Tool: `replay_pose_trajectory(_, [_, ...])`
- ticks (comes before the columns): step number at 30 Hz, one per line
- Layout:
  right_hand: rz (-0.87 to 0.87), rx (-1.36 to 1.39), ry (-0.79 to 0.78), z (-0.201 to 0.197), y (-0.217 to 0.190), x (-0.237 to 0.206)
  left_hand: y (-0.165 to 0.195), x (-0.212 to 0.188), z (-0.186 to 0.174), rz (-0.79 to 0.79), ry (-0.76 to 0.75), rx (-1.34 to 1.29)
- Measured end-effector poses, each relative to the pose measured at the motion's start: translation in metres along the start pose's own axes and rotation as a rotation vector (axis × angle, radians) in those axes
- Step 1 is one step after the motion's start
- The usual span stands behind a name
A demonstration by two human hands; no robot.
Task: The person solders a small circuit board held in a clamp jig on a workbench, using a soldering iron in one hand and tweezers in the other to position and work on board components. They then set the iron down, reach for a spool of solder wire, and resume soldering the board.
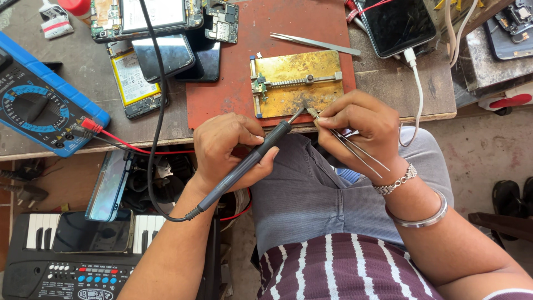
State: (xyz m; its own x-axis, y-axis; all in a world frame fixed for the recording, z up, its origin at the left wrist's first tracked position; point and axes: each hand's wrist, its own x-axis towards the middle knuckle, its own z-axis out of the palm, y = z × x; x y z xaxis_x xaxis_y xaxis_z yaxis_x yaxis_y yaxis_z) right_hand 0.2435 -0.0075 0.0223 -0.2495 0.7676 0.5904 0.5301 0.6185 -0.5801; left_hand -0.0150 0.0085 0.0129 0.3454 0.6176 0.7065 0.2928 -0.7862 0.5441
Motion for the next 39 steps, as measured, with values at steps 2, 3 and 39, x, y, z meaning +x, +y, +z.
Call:
replay_pose_trajectory(2, [-0.007,0.013,0.006,0.0,-0.0001,-0.0001,-0.0002,-0.0001,0.0001,0.0,0.0,-0.006])
replay_pose_trajectory(3, [-0.009,0.019,0.008,0.0003,-0.0002,0.0,-0.0004,-0.0003,-0.0005,-0.001,0.0,-0.01])
replay_pose_trajectory(39, [0.038,0.037,0.109,0.0061,0.0059,-0.0082,-0.0034,-0.0041,0.0064,-0.018,0.071,0.05])
